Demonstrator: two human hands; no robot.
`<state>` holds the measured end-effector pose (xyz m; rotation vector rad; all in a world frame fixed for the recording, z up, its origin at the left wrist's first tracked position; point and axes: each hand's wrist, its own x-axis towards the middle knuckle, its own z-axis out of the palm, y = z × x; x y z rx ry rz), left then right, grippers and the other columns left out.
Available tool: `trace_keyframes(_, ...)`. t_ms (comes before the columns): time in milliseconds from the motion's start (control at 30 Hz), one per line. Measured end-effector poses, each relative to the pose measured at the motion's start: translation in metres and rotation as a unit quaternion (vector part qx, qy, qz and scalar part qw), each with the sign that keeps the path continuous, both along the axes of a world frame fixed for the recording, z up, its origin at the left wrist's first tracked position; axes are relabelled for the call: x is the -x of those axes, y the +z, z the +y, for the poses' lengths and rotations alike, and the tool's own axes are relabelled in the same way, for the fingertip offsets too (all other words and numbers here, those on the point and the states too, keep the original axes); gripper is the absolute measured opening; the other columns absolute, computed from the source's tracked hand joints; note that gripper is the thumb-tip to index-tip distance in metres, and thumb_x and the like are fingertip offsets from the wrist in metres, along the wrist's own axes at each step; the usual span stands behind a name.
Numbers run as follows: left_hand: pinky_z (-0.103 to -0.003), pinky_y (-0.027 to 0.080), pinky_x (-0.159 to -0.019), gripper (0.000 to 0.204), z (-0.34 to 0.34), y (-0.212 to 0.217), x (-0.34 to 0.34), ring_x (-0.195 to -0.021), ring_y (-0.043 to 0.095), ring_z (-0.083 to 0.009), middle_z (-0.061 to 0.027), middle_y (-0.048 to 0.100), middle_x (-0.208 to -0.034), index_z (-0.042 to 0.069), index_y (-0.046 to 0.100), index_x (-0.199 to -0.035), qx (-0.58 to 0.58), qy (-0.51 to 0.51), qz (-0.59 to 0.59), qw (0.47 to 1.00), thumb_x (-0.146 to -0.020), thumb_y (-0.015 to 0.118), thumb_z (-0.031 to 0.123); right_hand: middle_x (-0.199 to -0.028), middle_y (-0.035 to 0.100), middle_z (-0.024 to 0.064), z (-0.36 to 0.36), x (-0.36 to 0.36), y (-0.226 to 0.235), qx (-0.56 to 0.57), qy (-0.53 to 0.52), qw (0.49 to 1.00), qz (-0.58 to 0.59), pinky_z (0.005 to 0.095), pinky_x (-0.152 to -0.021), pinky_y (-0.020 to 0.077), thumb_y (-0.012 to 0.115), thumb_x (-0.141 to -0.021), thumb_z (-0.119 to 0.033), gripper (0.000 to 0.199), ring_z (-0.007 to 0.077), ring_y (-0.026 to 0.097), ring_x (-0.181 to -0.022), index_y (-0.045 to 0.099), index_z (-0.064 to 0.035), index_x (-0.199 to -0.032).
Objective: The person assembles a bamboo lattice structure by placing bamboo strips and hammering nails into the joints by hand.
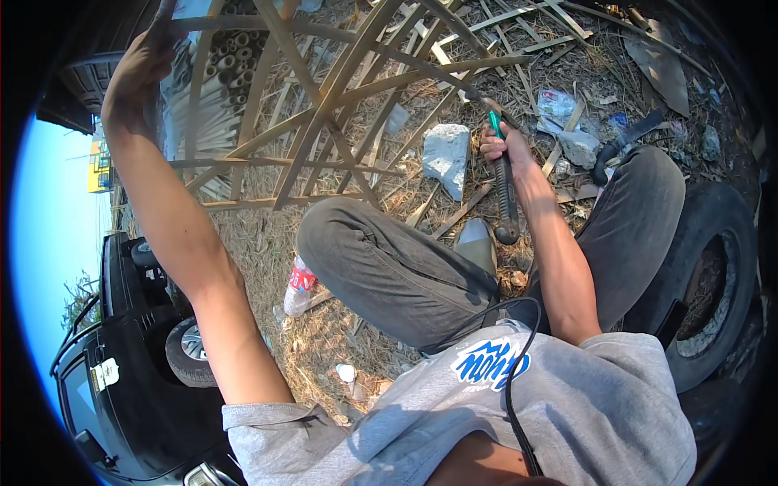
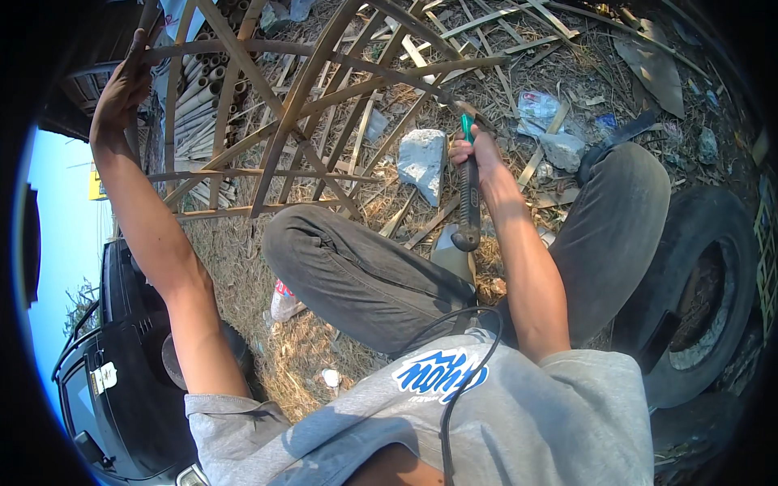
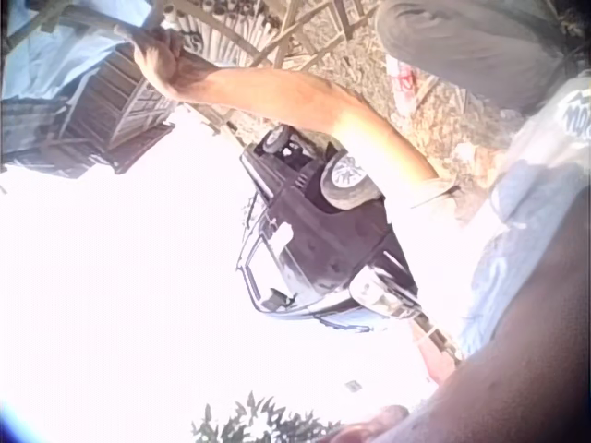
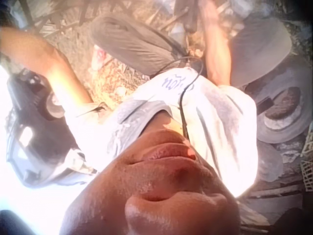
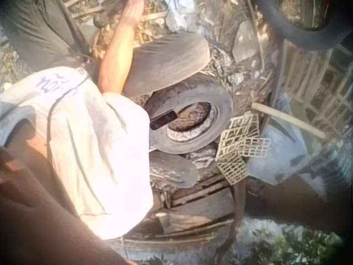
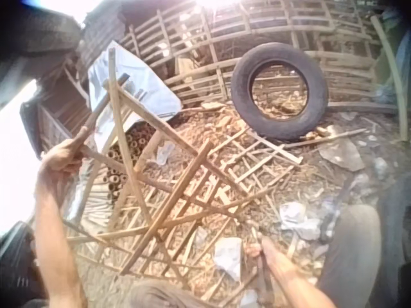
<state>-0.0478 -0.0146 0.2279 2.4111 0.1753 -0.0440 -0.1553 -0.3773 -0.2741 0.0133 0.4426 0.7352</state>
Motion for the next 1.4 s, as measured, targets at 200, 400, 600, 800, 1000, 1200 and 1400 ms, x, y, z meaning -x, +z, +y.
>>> trace_keyframes(200, -0.021, 0.014, -0.043, 0.054, -0.024, -0.011, 0.023, -0.043, 0.019, -0.0018, 0.0087, 0.031, -0.056, 0.008, 0.063, -0.094, 0.026, 0.037, -0.068, 0.997, -0.088, 0.065, 0.061, -0.062, 0.037, -0.0025, -0.014, -0.003, -0.002, 0.064, -0.124, 0.971, 0.196, 0.0209, -0.040, 0.0324, 0.035, -0.106, -0.036, 0.037, 0.0061, 0.036, -0.049, 0.044, -0.0080, -0.083)
trace_keyframes(400, -0.021, 0.014, -0.041, 0.049, 0.024, 0.008, 0.035, -0.043, 0.020, -0.0010, 0.0089, 0.033, -0.058, 0.007, 0.064, -0.097, 0.098, 0.057, -0.050, 0.992, -0.089, 0.067, 0.056, -0.058, 0.038, -0.0038, -0.013, 0.000, 0.014, -0.060, 0.060, 0.996, 0.001, 0.0194, -0.033, 0.0325, 0.036, -0.106, -0.040, 0.038, 0.0041, 0.035, -0.041, 0.043, -0.0089, -0.084)
trace_keyframes(600, -0.021, 0.014, -0.041, 0.048, 0.029, -0.001, 0.035, -0.045, 0.022, -0.0010, 0.0091, 0.030, -0.058, 0.008, 0.064, -0.092, 0.069, 0.085, -0.066, 0.992, -0.089, 0.067, 0.056, -0.057, 0.038, -0.0026, -0.027, -0.003, -0.013, 0.028, -0.061, 0.983, 0.168, 0.0232, -0.038, 0.0377, 0.035, -0.104, -0.034, 0.038, 0.0066, 0.036, -0.041, 0.043, -0.0068, -0.079)
trace_keyframes(800, -0.021, 0.017, -0.042, 0.047, 0.024, 0.006, 0.037, -0.045, 0.023, -0.0013, 0.0080, 0.033, -0.060, 0.007, 0.065, -0.095, 0.053, 0.119, -0.084, 0.988, -0.090, 0.067, 0.053, -0.056, 0.033, -0.0063, -0.021, -0.005, 0.040, -0.010, 0.053, 0.998, -0.022, 0.0198, -0.034, 0.0273, 0.030, -0.107, -0.038, 0.042, 0.0042, 0.031, -0.042, 0.042, -0.0090, -0.079)
trace_keyframes(1000, -0.021, 0.018, -0.042, 0.042, 0.063, 0.002, 0.034, -0.046, 0.026, -0.0014, 0.0065, 0.040, -0.067, 0.007, 0.065, -0.097, 0.081, 0.102, -0.077, 0.988, -0.093, 0.066, 0.048, -0.057, 0.035, -0.0039, -0.028, -0.003, 0.019, 0.033, -0.032, 0.992, 0.113, 0.0196, -0.035, 0.0345, 0.037, -0.106, -0.032, 0.035, 0.0053, 0.037, -0.043, 0.042, -0.0068, -0.082)
trace_keyframes(1200, -0.023, 0.014, -0.045, 0.057, 0.044, -0.007, 0.037, -0.048, 0.023, -0.0018, 0.0095, 0.032, -0.057, 0.009, 0.064, -0.090, 0.066, 0.123, -0.071, 0.988, -0.082, 0.069, 0.065, -0.057, 0.035, -0.0039, -0.024, -0.008, 0.013, 0.023, -0.030, 0.997, 0.074, 0.0189, -0.034, 0.0340, 0.038, -0.106, -0.034, 0.037, 0.0048, 0.037, -0.042, 0.043, -0.0058, -0.083)
trace_keyframes(1400, -0.023, 0.014, -0.045, 0.054, 0.060, -0.003, 0.054, -0.048, 0.023, -0.0017, 0.0093, 0.033, -0.057, 0.010, 0.065, -0.089, 0.078, 0.121, -0.093, 0.985, -0.084, 0.068, 0.063, -0.057, 0.033, -0.0054, -0.027, -0.009, 0.043, -0.065, 0.071, 0.995, 0.010, 0.0185, -0.035, 0.0287, 0.038, -0.106, -0.035, 0.035, 0.0033, 0.033, -0.043, 0.043, -0.0078, -0.084)
